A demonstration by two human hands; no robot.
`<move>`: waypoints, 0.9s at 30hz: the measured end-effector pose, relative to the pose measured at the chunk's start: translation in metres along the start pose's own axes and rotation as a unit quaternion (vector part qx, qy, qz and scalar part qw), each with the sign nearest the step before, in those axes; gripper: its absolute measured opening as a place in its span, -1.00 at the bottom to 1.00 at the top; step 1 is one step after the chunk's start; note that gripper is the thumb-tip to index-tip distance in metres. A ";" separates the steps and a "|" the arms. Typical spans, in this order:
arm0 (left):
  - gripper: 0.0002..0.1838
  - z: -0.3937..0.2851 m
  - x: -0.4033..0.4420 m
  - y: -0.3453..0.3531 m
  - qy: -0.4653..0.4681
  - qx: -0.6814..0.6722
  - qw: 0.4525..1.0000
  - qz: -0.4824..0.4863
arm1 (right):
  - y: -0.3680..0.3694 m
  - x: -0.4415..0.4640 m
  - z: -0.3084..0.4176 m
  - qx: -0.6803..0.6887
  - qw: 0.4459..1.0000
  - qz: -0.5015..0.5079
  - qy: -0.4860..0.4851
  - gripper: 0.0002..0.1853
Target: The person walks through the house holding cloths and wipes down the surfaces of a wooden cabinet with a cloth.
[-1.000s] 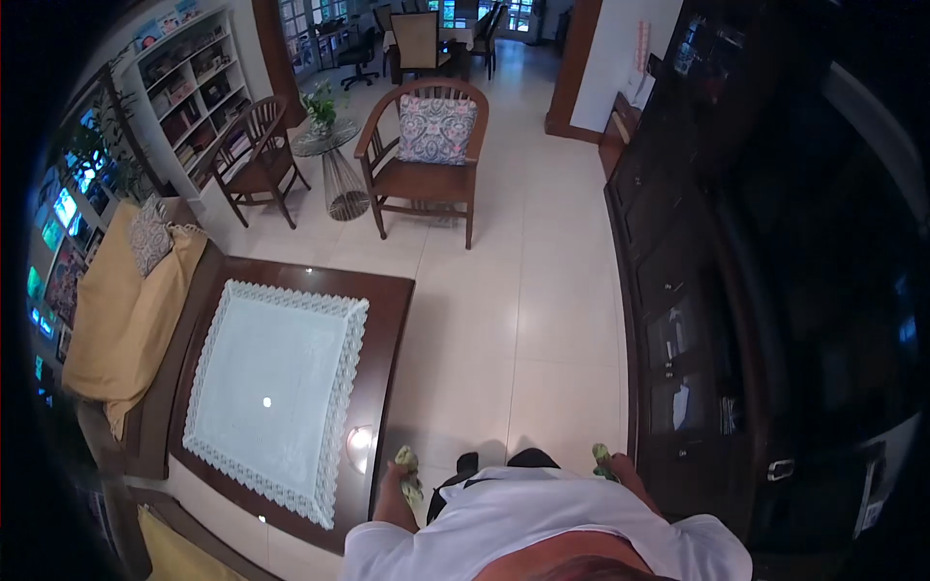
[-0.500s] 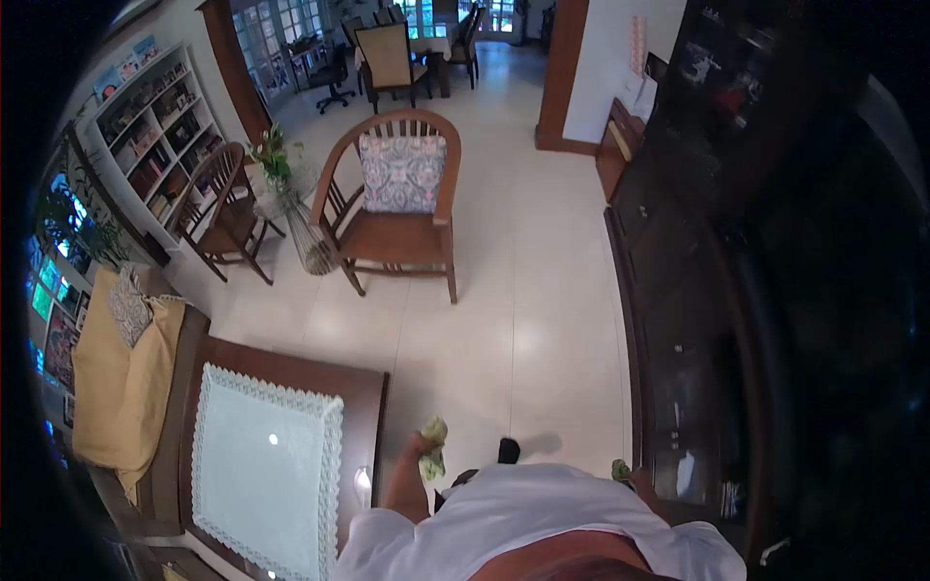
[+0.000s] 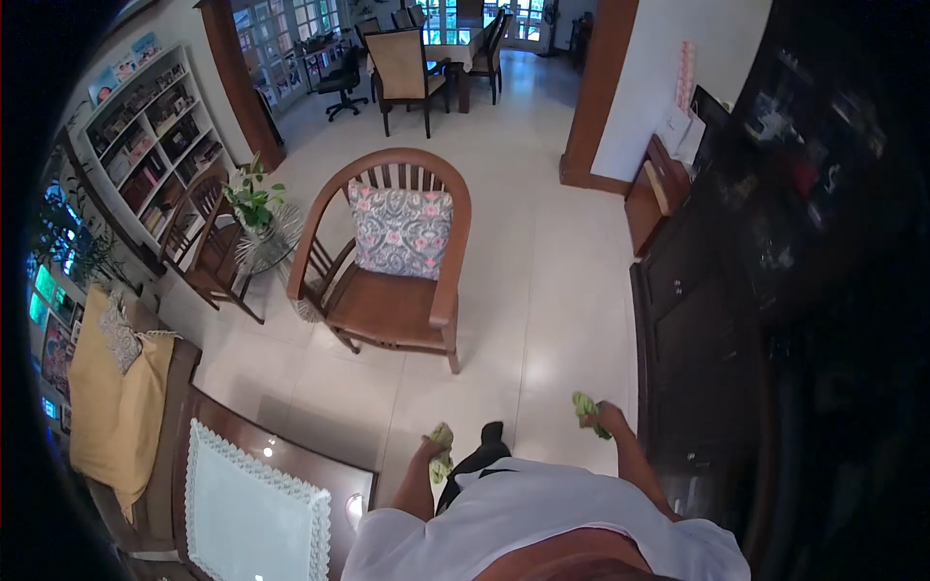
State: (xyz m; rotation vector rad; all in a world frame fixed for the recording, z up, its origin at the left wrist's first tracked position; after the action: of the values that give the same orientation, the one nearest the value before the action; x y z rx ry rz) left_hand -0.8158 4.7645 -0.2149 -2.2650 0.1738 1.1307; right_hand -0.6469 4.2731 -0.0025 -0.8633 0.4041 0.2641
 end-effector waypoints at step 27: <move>0.00 -0.598 0.400 -0.317 0.054 -0.065 0.996 -0.041 | -0.280 0.659 0.119 -0.003 0.989 -0.041 0.139 -0.36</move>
State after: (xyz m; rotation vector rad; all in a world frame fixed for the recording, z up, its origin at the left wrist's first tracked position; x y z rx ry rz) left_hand -0.0384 4.7428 -0.1014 -2.4264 0.0510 1.0040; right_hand 0.0765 4.2319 -0.0368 -0.9233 0.6248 0.0678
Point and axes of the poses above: each hand's wrist, its own x-axis towards the middle knuckle, its own y-axis out of the palm, z = x × y, the point moved 6 cm from there along x, towards the middle knuckle, and after that the axes turned 4 degrees about x, right-handed, at the moved point
